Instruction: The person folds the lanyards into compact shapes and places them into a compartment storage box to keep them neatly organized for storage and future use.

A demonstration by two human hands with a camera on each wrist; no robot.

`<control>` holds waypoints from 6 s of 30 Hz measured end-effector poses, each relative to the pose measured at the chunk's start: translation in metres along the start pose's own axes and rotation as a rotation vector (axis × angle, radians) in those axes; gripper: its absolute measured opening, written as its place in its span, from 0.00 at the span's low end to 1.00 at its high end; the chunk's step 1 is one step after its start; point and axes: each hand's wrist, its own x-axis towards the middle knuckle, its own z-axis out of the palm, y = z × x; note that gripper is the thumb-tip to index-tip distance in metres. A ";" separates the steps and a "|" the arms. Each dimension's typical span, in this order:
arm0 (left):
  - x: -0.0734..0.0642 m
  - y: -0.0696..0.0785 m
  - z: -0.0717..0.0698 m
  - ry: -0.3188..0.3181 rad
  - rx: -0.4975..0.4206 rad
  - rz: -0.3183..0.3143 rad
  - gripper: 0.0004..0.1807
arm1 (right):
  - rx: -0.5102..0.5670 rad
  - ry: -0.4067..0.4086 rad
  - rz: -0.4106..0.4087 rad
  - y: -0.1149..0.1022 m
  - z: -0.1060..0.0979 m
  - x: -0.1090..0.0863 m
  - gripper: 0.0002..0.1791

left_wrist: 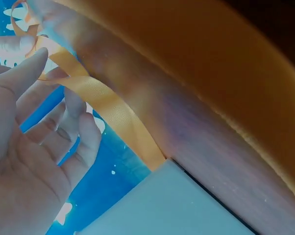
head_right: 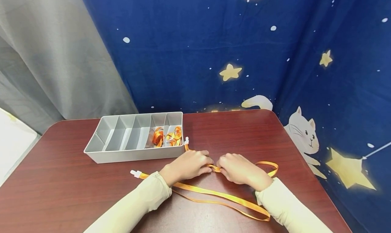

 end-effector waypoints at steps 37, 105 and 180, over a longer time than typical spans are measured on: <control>-0.006 -0.020 -0.041 0.202 -0.809 -0.109 0.04 | 0.371 0.218 0.060 0.019 -0.047 0.000 0.05; -0.020 -0.027 -0.060 0.463 -1.347 -0.036 0.20 | 1.441 0.537 -0.493 -0.036 -0.066 0.036 0.14; -0.024 -0.024 -0.060 0.338 -1.325 0.028 0.22 | 1.135 0.494 -0.505 -0.039 -0.068 0.054 0.10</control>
